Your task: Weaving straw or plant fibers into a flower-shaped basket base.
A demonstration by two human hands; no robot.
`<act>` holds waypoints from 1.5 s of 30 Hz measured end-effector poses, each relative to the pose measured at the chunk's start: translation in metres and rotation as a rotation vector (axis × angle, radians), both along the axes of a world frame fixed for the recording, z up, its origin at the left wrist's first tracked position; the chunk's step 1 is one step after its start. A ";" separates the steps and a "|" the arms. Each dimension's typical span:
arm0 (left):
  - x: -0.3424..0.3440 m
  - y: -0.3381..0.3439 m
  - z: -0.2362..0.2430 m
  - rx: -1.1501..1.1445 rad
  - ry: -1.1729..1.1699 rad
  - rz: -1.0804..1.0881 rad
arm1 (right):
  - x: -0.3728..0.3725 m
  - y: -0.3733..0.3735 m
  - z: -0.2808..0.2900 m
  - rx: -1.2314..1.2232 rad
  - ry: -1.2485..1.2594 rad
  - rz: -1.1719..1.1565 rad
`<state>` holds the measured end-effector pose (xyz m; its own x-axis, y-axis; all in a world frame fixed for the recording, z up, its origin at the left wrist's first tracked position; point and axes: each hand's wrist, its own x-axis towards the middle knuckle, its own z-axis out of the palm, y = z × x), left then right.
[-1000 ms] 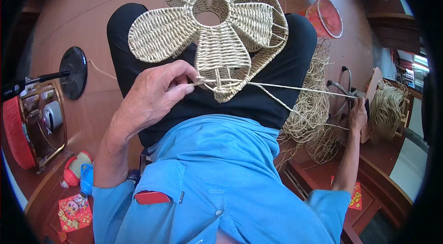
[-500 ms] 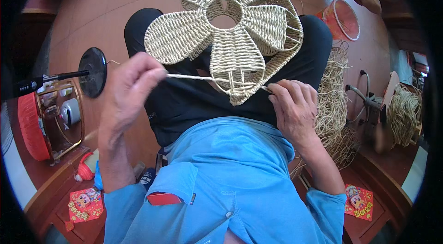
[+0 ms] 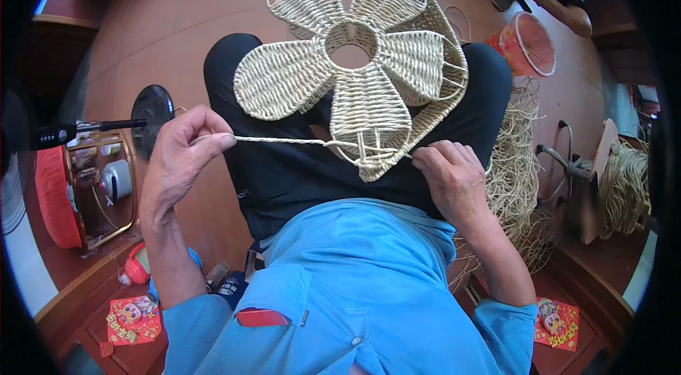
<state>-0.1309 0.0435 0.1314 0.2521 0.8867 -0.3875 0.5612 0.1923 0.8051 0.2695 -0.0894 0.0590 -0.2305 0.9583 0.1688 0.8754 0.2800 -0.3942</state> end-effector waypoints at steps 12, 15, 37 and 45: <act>-0.045 -0.009 -0.019 -0.145 0.045 0.040 | 0.002 0.000 -0.005 -0.082 0.046 -0.057; -0.069 -0.006 -0.026 -0.156 0.010 0.185 | 0.005 0.000 0.004 -0.091 -0.039 -0.022; -0.029 0.014 -0.015 -0.023 0.059 -0.070 | 0.176 -0.020 0.033 0.216 -0.156 -0.435; -0.003 0.019 -0.016 0.134 0.096 -0.071 | 0.003 -0.004 -0.008 0.110 -0.089 -0.031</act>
